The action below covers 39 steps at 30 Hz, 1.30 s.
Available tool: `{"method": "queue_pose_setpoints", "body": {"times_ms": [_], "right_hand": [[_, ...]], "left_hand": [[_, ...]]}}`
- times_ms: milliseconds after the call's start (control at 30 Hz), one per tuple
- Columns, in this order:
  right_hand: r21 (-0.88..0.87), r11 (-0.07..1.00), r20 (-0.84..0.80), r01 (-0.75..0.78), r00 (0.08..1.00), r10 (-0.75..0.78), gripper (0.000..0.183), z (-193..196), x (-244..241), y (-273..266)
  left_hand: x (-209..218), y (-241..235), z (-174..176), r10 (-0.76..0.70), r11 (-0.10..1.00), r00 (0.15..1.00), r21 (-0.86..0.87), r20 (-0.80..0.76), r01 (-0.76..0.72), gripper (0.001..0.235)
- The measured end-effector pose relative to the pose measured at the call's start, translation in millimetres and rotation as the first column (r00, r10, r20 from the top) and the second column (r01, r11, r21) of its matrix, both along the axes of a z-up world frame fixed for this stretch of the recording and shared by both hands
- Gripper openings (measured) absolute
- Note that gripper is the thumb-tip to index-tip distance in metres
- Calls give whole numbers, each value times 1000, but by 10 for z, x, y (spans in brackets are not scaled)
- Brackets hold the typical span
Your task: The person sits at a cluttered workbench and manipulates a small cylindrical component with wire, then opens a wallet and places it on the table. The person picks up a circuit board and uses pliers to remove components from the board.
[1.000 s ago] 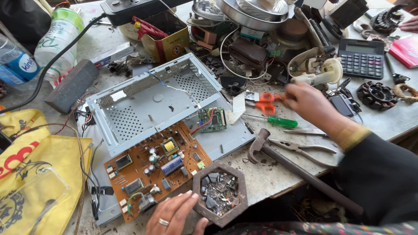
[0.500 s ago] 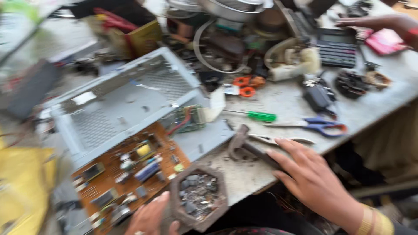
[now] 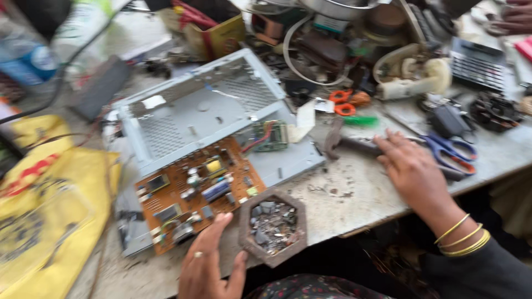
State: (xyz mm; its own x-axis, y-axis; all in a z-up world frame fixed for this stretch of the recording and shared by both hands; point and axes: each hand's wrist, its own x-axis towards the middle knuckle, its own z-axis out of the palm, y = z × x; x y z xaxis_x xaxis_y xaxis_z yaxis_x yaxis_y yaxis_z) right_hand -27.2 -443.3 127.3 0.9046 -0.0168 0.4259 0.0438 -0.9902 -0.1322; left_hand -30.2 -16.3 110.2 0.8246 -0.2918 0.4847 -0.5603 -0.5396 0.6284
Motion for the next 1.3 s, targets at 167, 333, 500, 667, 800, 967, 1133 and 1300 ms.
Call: {"method": "queue_pose_setpoints", "body": {"times_ms": [167, 333, 500, 667, 800, 967, 1133, 1300], "right_hand": [[-114, 992, 87, 55, 995, -45, 51, 162, 147, 260], [128, 968, 171, -215, 966, 192, 50, 264, -137, 961], [361, 779, 190, -513, 858, 477, 56, 242, -272, 1433], [379, 666, 149, -642, 753, 641, 79, 213, -234, 1638], [115, 774, 109, -623, 782, 614, 80, 138, -226, 1738], [170, 788, 112, -592, 806, 582, 83, 33, -220, 1733], [170, 806, 108, -566, 824, 556, 85, -3, -221, 1752], [206, 801, 93, -562, 826, 556, 86, 31, -215, 1736]], "left_hand": [[-29, -38, 216, -18, 1000, 997, 21, 73, 16, 63], [-67, -18, 266, -36, 999, 995, 40, 95, 32, 52], [-109, -11, 276, -25, 999, 995, 32, 96, 22, 48], [-138, 6, 260, 13, 998, 991, 67, 132, -21, 49], [-126, 116, 277, 175, 955, 948, 190, 266, -229, 56], [85, 333, 239, 365, 863, 894, 265, 261, -429, 81], [261, 415, 194, 405, 845, 881, 267, 245, -462, 91], [311, 490, 211, 370, 885, 911, 231, 182, -405, 87]]}}
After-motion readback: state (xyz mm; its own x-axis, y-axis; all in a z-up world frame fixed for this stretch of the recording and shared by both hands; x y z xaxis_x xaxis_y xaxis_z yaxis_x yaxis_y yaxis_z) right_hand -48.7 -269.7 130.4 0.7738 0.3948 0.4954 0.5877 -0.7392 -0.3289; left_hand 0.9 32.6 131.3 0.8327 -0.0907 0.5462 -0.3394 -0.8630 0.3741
